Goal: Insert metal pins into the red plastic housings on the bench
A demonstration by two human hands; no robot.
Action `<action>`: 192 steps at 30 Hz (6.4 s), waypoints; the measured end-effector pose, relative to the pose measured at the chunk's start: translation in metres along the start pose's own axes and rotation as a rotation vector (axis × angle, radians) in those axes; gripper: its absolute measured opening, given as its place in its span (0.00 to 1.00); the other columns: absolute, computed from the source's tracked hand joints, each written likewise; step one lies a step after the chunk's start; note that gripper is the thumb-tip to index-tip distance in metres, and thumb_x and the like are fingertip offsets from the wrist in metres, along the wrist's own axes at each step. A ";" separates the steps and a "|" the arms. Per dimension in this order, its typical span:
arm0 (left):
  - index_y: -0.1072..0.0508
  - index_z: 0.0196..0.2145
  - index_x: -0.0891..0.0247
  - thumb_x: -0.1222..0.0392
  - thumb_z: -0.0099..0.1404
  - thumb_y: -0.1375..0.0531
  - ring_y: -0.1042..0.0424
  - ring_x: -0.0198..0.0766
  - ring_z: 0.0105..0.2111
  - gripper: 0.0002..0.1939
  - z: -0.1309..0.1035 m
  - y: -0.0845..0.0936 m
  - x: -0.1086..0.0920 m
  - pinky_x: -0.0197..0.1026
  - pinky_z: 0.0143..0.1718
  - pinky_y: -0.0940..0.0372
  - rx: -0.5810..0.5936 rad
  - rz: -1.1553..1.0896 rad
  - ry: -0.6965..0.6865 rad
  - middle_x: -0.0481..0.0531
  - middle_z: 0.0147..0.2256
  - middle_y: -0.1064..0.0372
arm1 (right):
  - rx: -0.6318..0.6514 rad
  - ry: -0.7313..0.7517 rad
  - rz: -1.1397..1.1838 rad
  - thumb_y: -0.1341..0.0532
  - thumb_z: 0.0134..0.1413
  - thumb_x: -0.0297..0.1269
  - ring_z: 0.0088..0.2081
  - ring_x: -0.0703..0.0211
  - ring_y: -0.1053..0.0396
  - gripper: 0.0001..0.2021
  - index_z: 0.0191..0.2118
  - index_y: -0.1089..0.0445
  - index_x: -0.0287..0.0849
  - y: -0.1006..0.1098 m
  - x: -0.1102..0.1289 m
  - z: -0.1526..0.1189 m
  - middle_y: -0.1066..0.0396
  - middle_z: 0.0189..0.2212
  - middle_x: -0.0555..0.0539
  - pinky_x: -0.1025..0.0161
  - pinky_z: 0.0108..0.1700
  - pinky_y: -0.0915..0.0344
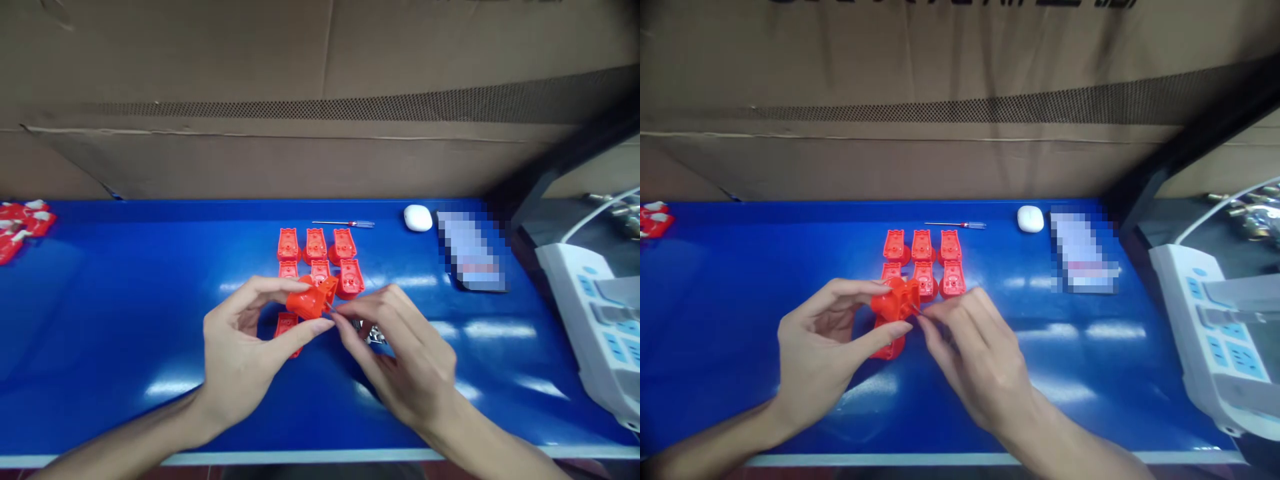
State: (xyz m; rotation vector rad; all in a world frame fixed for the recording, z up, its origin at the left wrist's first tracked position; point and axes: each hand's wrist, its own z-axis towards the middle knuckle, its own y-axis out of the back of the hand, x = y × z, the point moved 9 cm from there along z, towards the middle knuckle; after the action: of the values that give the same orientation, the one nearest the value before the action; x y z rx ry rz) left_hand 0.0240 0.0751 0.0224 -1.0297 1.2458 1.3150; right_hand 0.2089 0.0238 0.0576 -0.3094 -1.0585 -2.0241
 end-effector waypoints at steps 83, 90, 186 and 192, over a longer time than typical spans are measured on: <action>0.24 0.60 0.60 0.40 0.59 0.23 0.39 0.30 0.21 0.38 0.015 0.003 -0.019 0.37 0.27 0.44 0.640 0.672 -0.641 0.36 0.24 0.40 | 0.514 -0.098 -0.035 0.28 0.63 0.50 0.46 0.46 0.36 0.20 0.54 0.28 0.48 -0.031 -0.036 -0.009 0.29 0.45 0.44 0.53 0.42 0.36; 0.23 0.59 0.58 0.45 0.60 0.23 0.40 0.28 0.18 0.33 0.015 0.009 0.002 0.36 0.26 0.44 0.615 0.601 -0.637 0.34 0.21 0.43 | 0.519 -0.107 -0.046 0.28 0.63 0.51 0.47 0.46 0.36 0.20 0.54 0.29 0.47 -0.031 -0.036 -0.008 0.29 0.46 0.44 0.52 0.44 0.36; 0.25 0.63 0.65 0.51 0.67 0.24 0.26 0.33 0.23 0.32 -0.005 0.016 0.006 0.40 0.29 0.34 0.472 0.808 -0.832 0.42 0.26 0.27 | 0.834 -0.454 0.148 0.24 0.61 0.47 0.43 0.55 0.21 0.11 0.46 0.20 0.53 0.017 -0.113 -0.025 0.19 0.44 0.51 0.57 0.42 0.26; 0.26 0.65 0.63 0.51 0.68 0.25 0.25 0.33 0.24 0.32 -0.007 0.018 0.006 0.40 0.34 0.30 0.458 0.829 -0.836 0.41 0.26 0.26 | 0.844 -0.491 0.057 0.23 0.59 0.48 0.36 0.58 0.24 0.13 0.46 0.20 0.53 0.014 -0.120 -0.029 0.21 0.37 0.53 0.60 0.38 0.30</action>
State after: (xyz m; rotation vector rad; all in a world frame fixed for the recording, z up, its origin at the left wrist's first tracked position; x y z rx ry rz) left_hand 0.0047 0.0696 0.0184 0.4296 1.2186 1.6800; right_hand 0.3000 0.0631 -0.0164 -0.3772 -2.0601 -1.3017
